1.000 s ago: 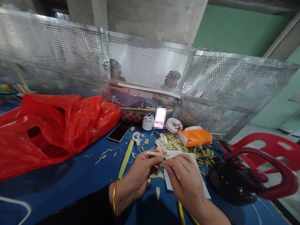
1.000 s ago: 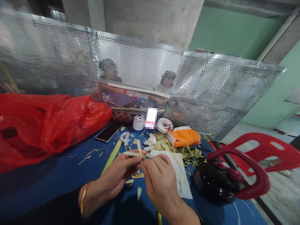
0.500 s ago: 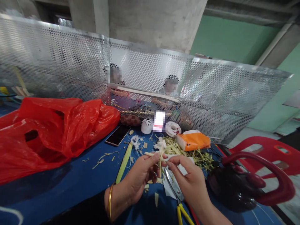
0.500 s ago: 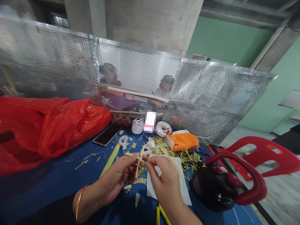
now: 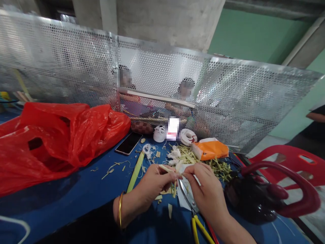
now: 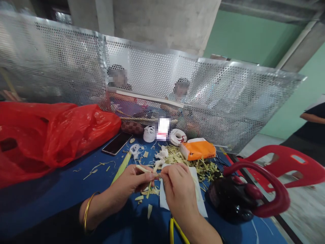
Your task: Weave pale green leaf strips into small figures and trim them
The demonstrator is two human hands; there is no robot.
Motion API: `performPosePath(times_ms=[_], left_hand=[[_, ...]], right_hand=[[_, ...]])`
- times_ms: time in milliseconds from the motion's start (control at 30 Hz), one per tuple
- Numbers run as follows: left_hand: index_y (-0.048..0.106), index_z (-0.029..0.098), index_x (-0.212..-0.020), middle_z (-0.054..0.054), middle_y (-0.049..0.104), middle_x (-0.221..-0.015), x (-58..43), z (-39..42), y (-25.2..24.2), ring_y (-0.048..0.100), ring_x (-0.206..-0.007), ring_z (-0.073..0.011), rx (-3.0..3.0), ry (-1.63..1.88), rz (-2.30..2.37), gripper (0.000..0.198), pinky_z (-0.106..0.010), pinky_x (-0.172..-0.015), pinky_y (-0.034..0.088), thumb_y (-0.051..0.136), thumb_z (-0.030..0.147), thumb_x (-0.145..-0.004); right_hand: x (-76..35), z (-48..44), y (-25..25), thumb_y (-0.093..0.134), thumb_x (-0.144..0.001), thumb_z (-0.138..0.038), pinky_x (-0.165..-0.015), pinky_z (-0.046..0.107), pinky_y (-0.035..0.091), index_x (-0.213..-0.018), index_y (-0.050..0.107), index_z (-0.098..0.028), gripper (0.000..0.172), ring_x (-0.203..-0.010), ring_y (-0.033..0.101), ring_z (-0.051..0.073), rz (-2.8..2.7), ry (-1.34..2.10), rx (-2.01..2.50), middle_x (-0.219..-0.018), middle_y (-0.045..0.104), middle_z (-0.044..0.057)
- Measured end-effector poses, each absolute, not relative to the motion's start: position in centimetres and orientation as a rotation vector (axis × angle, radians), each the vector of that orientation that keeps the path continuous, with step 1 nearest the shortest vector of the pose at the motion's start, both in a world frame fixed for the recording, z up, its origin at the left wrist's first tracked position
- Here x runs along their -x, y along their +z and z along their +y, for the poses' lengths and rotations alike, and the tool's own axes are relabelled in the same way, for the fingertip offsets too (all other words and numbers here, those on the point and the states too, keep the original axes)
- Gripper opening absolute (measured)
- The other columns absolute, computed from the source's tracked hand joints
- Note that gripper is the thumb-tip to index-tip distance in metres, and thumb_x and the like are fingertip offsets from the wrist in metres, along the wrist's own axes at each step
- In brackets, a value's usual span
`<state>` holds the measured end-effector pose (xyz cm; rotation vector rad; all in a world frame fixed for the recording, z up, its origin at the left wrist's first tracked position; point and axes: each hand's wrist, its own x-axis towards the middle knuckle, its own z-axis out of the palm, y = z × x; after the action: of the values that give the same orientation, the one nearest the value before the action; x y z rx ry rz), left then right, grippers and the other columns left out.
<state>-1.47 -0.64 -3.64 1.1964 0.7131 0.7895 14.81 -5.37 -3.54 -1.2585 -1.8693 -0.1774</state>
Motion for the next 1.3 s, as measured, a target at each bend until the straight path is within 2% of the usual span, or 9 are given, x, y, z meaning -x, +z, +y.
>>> performPosePath(times_ms=[133,267,433,667,933,1067,1167,1233,1300], left_hand=[[0.068,0.014,-0.065,0.005,0.045,-0.045,1.5,-0.5,-3.8,0.031,-0.041,-0.0064,-1.132,0.766,0.764,0.031,-0.023,-0.043,0.017,0.073,0.044,-0.065],[0.067,0.013,-0.064,0.004,0.050,-0.050,1.4,-0.7,-3.6,0.031,-0.043,-0.0058,-1.148,0.751,0.786,0.031,-0.023,-0.044,0.017,0.073,0.044,-0.065],[0.066,0.014,-0.057,0.005,0.046,-0.045,1.0,-1.2,-3.7,0.029,-0.041,-0.0063,-1.183,0.699,0.783,0.027,-0.024,-0.044,0.018,0.068,0.040,-0.066],[0.062,0.016,-0.052,0.006,0.042,-0.041,0.9,-1.6,-3.4,0.028,-0.040,-0.0065,-1.199,0.659,0.779,0.021,-0.025,-0.044,0.017,0.067,0.029,-0.067],[0.071,0.013,-0.064,0.002,0.053,-0.052,1.3,-1.3,-3.7,0.032,-0.043,-0.0051,-1.135,0.611,0.707,0.026,-0.022,-0.044,0.016,0.071,0.038,-0.071],[0.074,0.013,-0.080,-0.001,0.060,-0.067,1.4,-1.0,-3.9,0.043,-0.050,-0.0055,-1.004,0.627,0.655,0.027,-0.018,-0.046,0.030,0.070,0.039,-0.076],[0.073,0.013,-0.087,-0.003,0.064,-0.078,1.5,-0.9,-3.5,0.057,-0.065,-0.0102,-0.945,0.662,0.568,0.023,-0.022,-0.059,0.046,0.075,0.031,-0.072],[0.072,0.014,-0.092,-0.004,0.066,-0.083,1.6,-0.8,-3.3,0.060,-0.068,-0.0116,-0.932,0.684,0.568,0.025,-0.023,-0.061,0.049,0.076,0.026,-0.071],[0.071,0.014,-0.092,-0.003,0.066,-0.078,1.6,-0.8,-3.3,0.058,-0.061,-0.0090,-0.952,0.710,0.613,0.023,-0.019,-0.052,0.044,0.076,0.026,-0.072]], right_hand=[[-15.1,-5.3,-3.7,0.052,-0.091,-0.023,-0.072,0.031,0.041,-0.074,0.056,-0.022,0.018,-0.073,0.057,0.019,-1.818,-0.035,1.315,-0.071,0.062,0.000],[-15.2,-4.9,-3.3,0.053,-0.090,-0.030,-0.071,0.029,0.043,-0.080,0.063,-0.021,0.016,-0.077,0.059,0.019,-1.704,0.371,1.374,-0.079,0.066,0.002],[-14.5,-4.7,-3.6,0.059,-0.084,-0.033,-0.062,0.025,0.041,-0.066,0.059,-0.019,0.023,-0.065,0.054,0.015,-1.478,0.771,1.354,-0.064,0.059,-0.001],[-14.2,-5.2,-3.8,0.059,-0.082,-0.033,-0.061,0.024,0.038,-0.062,0.056,-0.019,0.024,-0.062,0.051,0.015,-1.449,0.670,1.398,-0.060,0.057,-0.003],[-14.3,-4.7,-4.1,0.058,-0.084,-0.037,-0.061,0.024,0.040,-0.064,0.058,-0.019,0.027,-0.062,0.051,0.015,-1.430,0.699,1.386,-0.061,0.057,-0.002],[-15.3,-4.4,-3.5,0.053,-0.089,-0.042,-0.073,0.027,0.044,-0.083,0.067,-0.019,0.027,-0.078,0.059,0.019,-1.417,0.722,1.361,-0.079,0.067,0.002],[-16.1,-4.3,-3.1,0.051,-0.090,-0.046,-0.078,0.029,0.044,-0.093,0.070,-0.020,0.032,-0.086,0.062,0.021,-1.393,0.683,1.385,-0.086,0.070,0.004],[-16.4,-4.3,-3.1,0.052,-0.090,-0.046,-0.079,0.030,0.044,-0.094,0.071,-0.020,0.033,-0.087,0.062,0.022,-1.366,0.683,1.390,-0.089,0.070,0.005],[-16.5,-4.2,-3.2,0.055,-0.088,-0.045,-0.080,0.031,0.044,-0.094,0.071,-0.020,0.030,-0.088,0.062,0.022,-1.333,0.728,1.378,-0.090,0.070,0.005]])
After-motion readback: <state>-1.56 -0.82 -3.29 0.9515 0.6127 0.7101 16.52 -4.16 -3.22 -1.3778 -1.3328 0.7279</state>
